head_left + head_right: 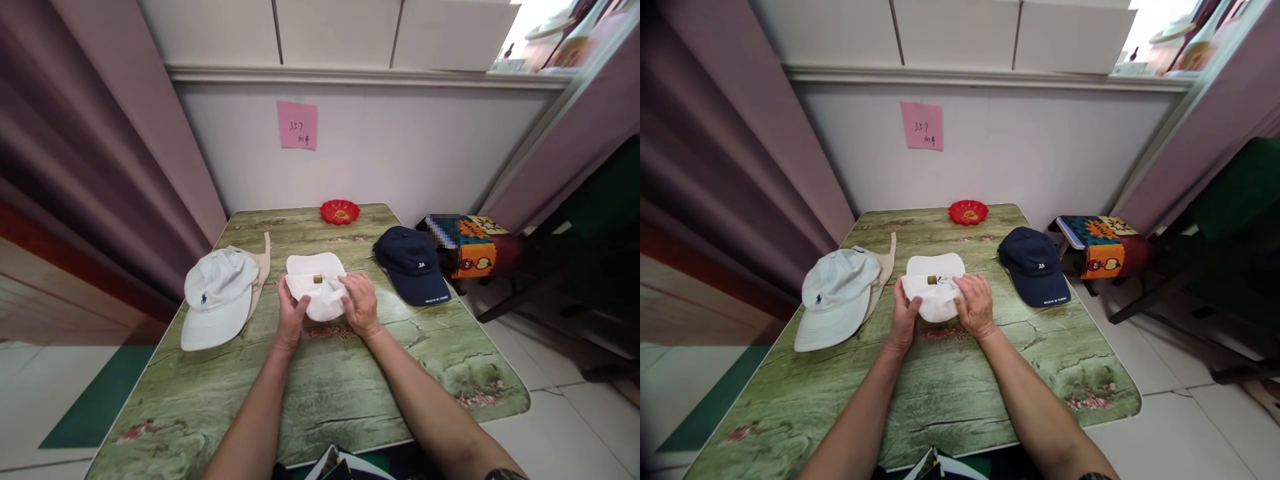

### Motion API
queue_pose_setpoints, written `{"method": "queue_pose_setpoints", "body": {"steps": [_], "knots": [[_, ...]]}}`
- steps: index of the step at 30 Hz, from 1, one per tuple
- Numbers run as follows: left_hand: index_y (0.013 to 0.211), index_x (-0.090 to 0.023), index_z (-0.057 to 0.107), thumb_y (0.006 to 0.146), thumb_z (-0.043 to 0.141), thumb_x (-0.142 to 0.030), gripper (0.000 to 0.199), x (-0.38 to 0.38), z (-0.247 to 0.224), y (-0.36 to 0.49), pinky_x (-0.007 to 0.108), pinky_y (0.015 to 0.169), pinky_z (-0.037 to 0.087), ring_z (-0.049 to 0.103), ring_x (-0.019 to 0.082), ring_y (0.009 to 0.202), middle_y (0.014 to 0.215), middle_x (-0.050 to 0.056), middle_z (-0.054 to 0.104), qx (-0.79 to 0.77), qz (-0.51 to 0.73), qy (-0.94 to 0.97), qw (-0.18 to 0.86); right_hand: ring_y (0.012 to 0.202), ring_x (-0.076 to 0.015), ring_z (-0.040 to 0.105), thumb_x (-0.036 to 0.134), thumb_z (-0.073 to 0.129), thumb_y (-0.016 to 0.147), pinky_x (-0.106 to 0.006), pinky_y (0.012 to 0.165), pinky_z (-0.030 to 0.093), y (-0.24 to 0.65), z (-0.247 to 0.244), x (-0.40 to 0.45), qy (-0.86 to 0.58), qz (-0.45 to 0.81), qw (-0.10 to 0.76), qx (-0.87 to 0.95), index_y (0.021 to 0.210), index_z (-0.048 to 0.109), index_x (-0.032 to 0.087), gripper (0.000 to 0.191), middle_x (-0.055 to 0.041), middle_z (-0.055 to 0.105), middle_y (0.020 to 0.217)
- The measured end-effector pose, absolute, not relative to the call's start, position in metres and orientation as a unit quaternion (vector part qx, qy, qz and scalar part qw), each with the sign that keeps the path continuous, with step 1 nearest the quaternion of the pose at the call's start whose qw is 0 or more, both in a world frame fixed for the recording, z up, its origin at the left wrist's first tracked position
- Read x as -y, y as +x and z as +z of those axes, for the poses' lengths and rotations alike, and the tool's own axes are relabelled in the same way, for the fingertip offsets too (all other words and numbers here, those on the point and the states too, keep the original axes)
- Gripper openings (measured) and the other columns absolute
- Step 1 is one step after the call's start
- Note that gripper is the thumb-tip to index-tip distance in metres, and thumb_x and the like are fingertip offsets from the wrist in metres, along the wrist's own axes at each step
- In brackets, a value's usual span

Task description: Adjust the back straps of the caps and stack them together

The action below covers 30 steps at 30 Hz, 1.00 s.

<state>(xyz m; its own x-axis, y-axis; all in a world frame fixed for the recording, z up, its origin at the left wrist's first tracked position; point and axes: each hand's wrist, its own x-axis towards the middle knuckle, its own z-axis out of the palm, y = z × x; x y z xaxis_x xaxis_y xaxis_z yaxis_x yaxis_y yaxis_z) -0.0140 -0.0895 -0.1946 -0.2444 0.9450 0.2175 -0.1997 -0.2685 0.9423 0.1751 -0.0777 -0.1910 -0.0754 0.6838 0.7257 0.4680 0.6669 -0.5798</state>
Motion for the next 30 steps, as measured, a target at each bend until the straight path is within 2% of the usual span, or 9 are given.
{"method": "queue_pose_setpoints", "body": {"steps": [5,9,13,17,20,22,25,27,30], "knots": [[0.149,-0.025,0.025,0.071,0.079,-0.032,0.095,0.088,-0.197,-0.014,0.041,0.101,0.048,0.057,0.028,0.122,0.141,0.014,0.052,-0.471,0.651,0.422,0.419,0.087,-0.0236,0.063,0.045,0.063,0.087,-0.039,0.090,0.045,0.171,-0.193,0.079,-0.407,0.065,0.456,0.789,0.098,0.074,0.025,0.025,-0.0071,0.071,0.087],[0.139,-0.023,0.041,0.071,0.075,-0.022,0.077,0.083,-0.207,-0.026,0.038,0.090,0.053,0.066,0.025,0.104,0.122,0.011,0.065,-0.519,0.650,0.377,0.408,0.077,-0.0198,0.065,0.045,0.060,0.090,-0.029,0.073,0.045,0.168,-0.200,0.077,-0.421,0.077,0.409,0.806,0.092,0.071,0.023,0.024,-0.0061,0.072,0.082],[0.125,-0.020,0.053,0.065,0.076,-0.015,0.064,0.080,-0.213,-0.032,0.038,0.086,0.054,0.067,0.024,0.097,0.115,0.010,0.067,-0.560,0.640,0.357,0.386,0.065,-0.0176,0.064,0.041,0.057,0.091,-0.026,0.063,0.041,0.167,-0.209,0.070,-0.507,0.107,0.403,0.754,0.088,0.067,0.023,0.021,-0.0025,0.072,0.077],[0.138,-0.020,0.041,0.064,0.079,-0.019,0.083,0.084,-0.211,-0.030,0.042,0.083,0.055,0.068,0.025,0.092,0.112,0.012,0.067,-0.580,0.609,0.381,0.385,0.062,-0.0188,0.065,0.036,0.050,0.093,-0.027,0.062,0.042,0.170,-0.214,0.065,-0.551,0.127,0.439,0.698,0.096,0.062,0.022,0.018,-0.0018,0.072,0.076],[0.150,-0.022,0.026,0.062,0.082,-0.023,0.104,0.089,-0.202,-0.027,0.048,0.088,0.053,0.066,0.031,0.101,0.132,0.018,0.056,-0.613,0.581,0.432,0.316,0.077,-0.0212,0.070,0.030,0.047,0.094,-0.029,0.071,0.048,0.171,-0.214,0.065,-0.530,0.146,0.474,0.688,0.108,0.061,0.022,0.021,-0.0034,0.075,0.089],[0.151,-0.023,0.028,0.060,0.082,-0.021,0.105,0.092,-0.194,-0.025,0.055,0.102,0.043,0.054,0.038,0.123,0.149,0.020,0.041,-0.624,0.555,0.508,0.212,0.086,-0.0212,0.071,0.024,0.045,0.092,-0.031,0.078,0.051,0.171,-0.214,0.065,-0.512,0.154,0.491,0.688,0.116,0.060,0.023,0.028,-0.0045,0.075,0.100],[0.142,-0.025,0.047,0.066,0.075,-0.018,0.081,0.096,-0.185,-0.021,0.061,0.118,0.008,0.023,0.040,0.146,0.159,0.014,0.030,-0.600,0.487,0.630,0.081,0.094,-0.0200,0.070,0.014,0.041,0.087,-0.032,0.085,0.053,0.170,-0.214,0.065,-0.487,0.166,0.513,0.687,0.125,0.057,0.023,0.042,-0.0060,0.072,0.112],[0.133,-0.028,0.057,0.075,0.064,-0.014,0.060,0.097,-0.184,-0.019,0.063,0.116,-0.008,0.022,0.038,0.147,0.155,0.010,0.040,-0.574,0.445,0.684,0.059,0.096,-0.0200,0.069,0.010,0.041,0.081,-0.032,0.085,0.053,0.170,-0.214,0.065,-0.484,0.166,0.522,0.682,0.127,0.056,0.023,0.050,-0.0056,0.071,0.111],[0.125,-0.029,0.064,0.081,0.049,-0.008,0.051,0.097,-0.188,-0.016,0.061,0.115,-0.009,0.035,0.036,0.140,0.140,0.010,0.057,-0.556,0.415,0.718,0.056,0.083,-0.0195,0.066,0.009,0.041,0.074,-0.031,0.079,0.051,0.171,-0.213,0.065,-0.496,0.174,0.532,0.664,0.124,0.058,0.022,0.055,-0.0032,0.069,0.094]]}}
